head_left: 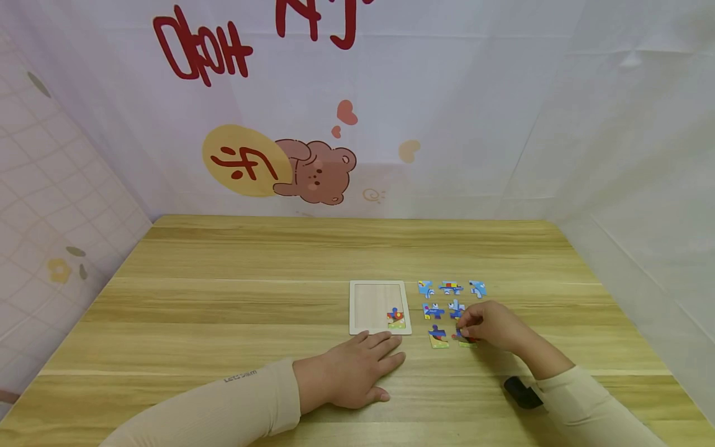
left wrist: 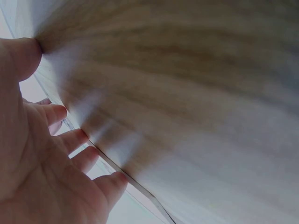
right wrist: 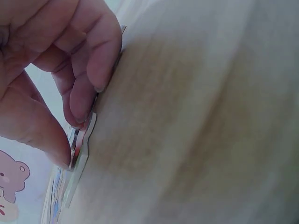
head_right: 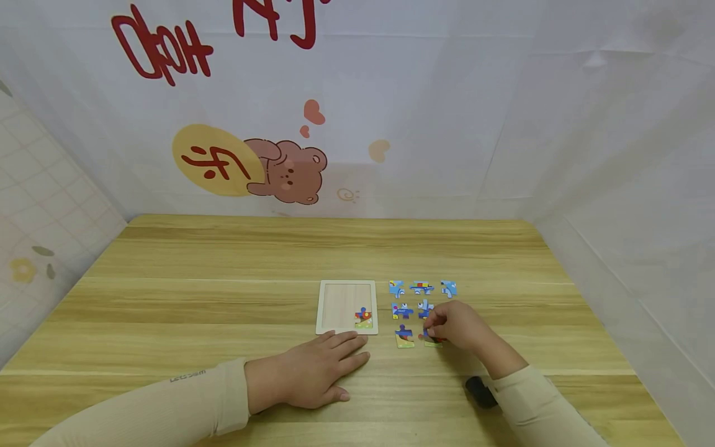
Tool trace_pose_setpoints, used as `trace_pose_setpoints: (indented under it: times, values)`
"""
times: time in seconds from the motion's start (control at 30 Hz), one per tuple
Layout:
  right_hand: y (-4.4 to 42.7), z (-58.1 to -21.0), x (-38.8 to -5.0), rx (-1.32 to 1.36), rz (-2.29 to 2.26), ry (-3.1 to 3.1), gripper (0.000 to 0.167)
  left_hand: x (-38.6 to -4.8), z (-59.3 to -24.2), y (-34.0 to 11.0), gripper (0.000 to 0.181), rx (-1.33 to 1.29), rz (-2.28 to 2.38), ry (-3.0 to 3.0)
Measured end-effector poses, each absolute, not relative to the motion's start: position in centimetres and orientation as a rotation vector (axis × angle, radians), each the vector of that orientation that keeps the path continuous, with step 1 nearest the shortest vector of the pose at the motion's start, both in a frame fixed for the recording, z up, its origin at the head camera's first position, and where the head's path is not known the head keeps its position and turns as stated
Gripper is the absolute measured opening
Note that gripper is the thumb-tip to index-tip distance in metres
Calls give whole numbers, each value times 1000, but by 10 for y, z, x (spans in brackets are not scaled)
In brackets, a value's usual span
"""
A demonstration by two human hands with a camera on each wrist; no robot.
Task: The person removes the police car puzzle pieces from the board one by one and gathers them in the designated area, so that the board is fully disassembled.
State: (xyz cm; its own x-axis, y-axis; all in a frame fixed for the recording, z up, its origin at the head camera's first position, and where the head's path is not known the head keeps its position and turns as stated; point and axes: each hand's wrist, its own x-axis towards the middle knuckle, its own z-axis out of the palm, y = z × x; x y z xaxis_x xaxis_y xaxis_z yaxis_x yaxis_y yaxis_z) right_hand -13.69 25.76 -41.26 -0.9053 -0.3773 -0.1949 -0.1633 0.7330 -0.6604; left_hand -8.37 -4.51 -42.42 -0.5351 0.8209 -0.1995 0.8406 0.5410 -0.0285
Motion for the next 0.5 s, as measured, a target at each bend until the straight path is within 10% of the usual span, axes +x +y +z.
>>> trace_pose_setpoints:
  times: [0.5]
  values:
    - [255, -411, -137, -434, -916, 2643, 6, -83, -423, -45, 63, 1423, -186, 2630]
